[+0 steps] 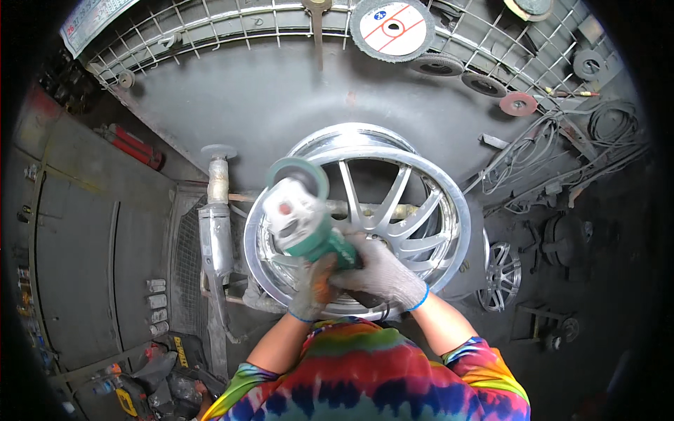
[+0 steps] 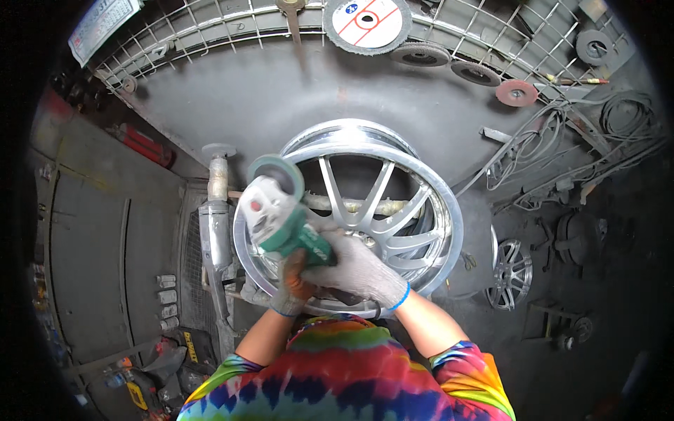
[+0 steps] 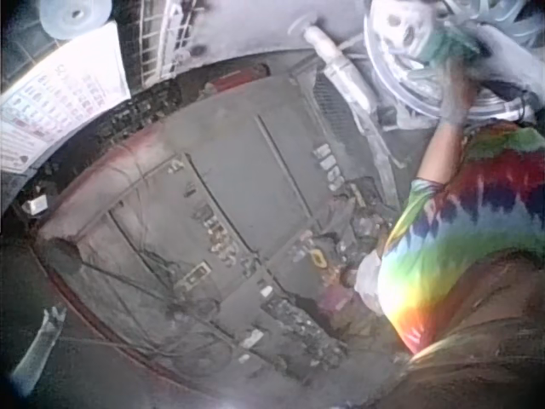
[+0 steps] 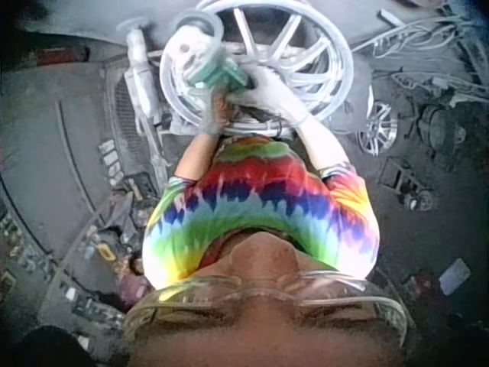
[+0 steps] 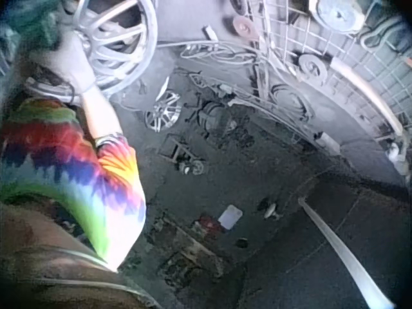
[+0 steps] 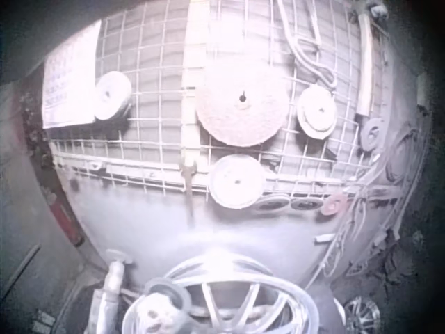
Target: The person sands the outer rim of a car wheel using a handheld power grinder.
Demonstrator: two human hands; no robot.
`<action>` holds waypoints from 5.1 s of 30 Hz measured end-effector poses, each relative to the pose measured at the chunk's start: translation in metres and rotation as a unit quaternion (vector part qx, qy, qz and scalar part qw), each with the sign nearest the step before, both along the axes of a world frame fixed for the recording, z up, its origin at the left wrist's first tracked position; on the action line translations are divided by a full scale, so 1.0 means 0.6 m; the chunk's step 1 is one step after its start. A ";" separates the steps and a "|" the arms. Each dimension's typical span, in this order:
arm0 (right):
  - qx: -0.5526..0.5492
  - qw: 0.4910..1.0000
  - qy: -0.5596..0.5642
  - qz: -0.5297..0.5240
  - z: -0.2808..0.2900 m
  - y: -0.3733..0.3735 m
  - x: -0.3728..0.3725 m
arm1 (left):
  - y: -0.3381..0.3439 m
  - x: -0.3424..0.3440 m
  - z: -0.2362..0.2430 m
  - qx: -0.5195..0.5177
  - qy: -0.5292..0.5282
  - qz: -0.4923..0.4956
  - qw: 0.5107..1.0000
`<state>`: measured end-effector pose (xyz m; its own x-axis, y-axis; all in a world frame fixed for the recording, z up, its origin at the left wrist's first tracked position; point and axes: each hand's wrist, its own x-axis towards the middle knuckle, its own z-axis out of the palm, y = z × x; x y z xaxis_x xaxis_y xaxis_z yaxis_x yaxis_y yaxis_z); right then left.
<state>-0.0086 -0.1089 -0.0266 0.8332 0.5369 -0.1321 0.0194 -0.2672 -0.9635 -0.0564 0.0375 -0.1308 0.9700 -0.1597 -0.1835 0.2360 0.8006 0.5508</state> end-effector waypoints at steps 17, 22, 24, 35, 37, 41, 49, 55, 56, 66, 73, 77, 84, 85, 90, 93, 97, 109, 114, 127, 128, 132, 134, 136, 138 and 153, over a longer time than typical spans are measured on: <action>-0.009 0.995 -0.060 -0.074 -0.047 -0.028 -0.022 | -0.022 0.023 0.005 0.128 -0.030 -0.069 0.989; -0.016 0.995 -0.091 0.033 -0.044 0.007 0.003 | 0.002 0.013 0.015 0.001 -0.044 0.025 0.999; -0.023 0.995 -0.088 0.041 -0.053 0.000 0.004 | 0.002 0.024 -0.018 0.049 -0.033 0.024 0.998; 0.245 0.908 0.109 -0.322 -0.137 -0.077 -0.074 | -0.077 0.140 0.148 0.397 -0.307 -0.200 0.842; 0.194 0.936 0.056 -0.287 -0.100 -0.058 -0.070 | -0.061 0.136 0.140 0.444 -0.322 -0.216 0.808; 0.078 0.990 -0.048 -0.111 -0.002 -0.013 -0.050 | 0.001 0.033 0.064 -0.010 0.065 -0.114 0.991; 0.013 0.993 0.040 0.107 0.003 0.040 -0.022 | 0.040 -0.030 0.081 -0.008 -0.031 0.126 0.992; 0.101 0.988 0.107 -0.035 -0.011 -0.009 -0.057 | 0.008 0.016 0.104 0.120 0.008 -0.031 0.992; 0.167 0.970 0.156 -0.088 -0.025 -0.021 -0.070 | -0.003 0.041 0.126 0.118 0.010 -0.029 0.992; 0.362 0.893 0.145 -0.224 -0.038 -0.071 -0.107 | -0.043 0.110 0.212 0.320 -0.298 -0.279 0.855; 0.153 0.979 0.130 0.020 0.050 0.031 -0.043 | 0.044 -0.019 0.136 0.097 -0.032 -0.110 0.989; 0.029 0.986 0.150 0.073 0.041 0.056 -0.033 | 0.049 -0.037 0.118 -0.003 -0.046 -0.009 0.999; 0.179 0.963 0.197 -0.052 0.033 0.011 -0.068 | 0.024 0.023 0.165 0.018 0.033 -0.029 0.999; 0.240 0.940 0.211 -0.121 0.023 0.000 -0.077 | 0.023 0.062 0.180 0.173 -0.074 -0.137 0.972; 0.389 0.861 0.220 -0.242 0.033 0.024 -0.093 | 0.016 0.115 0.225 0.189 -0.091 -0.346 0.915; 0.267 0.934 0.180 -0.154 0.016 0.006 -0.073 | 0.026 0.069 0.197 0.168 -0.107 -0.183 0.963; 0.108 0.980 0.168 -0.013 0.058 0.010 -0.020 | 0.019 -0.006 0.098 -0.051 -0.003 -0.063 0.997; 0.389 0.880 0.233 -0.143 -0.022 -0.046 -0.084 | -0.030 0.083 0.180 0.226 -0.099 -0.252 0.936; 0.148 0.969 0.188 -0.055 0.038 -0.006 -0.034 | 0.001 0.026 0.130 0.072 -0.023 -0.048 0.996; 0.464 0.800 0.278 -0.260 -0.071 -0.069 -0.127 | -0.081 0.122 0.168 0.316 -0.228 -0.340 0.856; 0.452 0.805 0.270 -0.273 -0.055 -0.063 -0.124 | -0.072 0.116 0.167 0.277 -0.178 -0.374 0.867; 0.269 0.944 0.112 -0.155 -0.008 -0.052 -0.074 | -0.025 0.054 0.152 0.070 -0.043 -0.208 0.975; 0.076 0.995 0.060 -0.012 0.016 -0.026 -0.048 | -0.008 0.015 0.116 0.111 -0.064 -0.143 0.981; 0.039 0.998 0.056 0.016 0.038 0.011 -0.028 | 0.012 -0.021 0.097 0.025 -0.020 0.009 0.999; 0.054 0.993 0.081 0.071 0.036 0.039 -0.020 | 0.029 -0.045 0.063 -0.020 -0.032 0.039 0.999; 0.273 0.919 0.240 -0.152 -0.032 -0.004 -0.068 | 0.009 0.101 0.149 0.208 -0.169 -0.286 0.920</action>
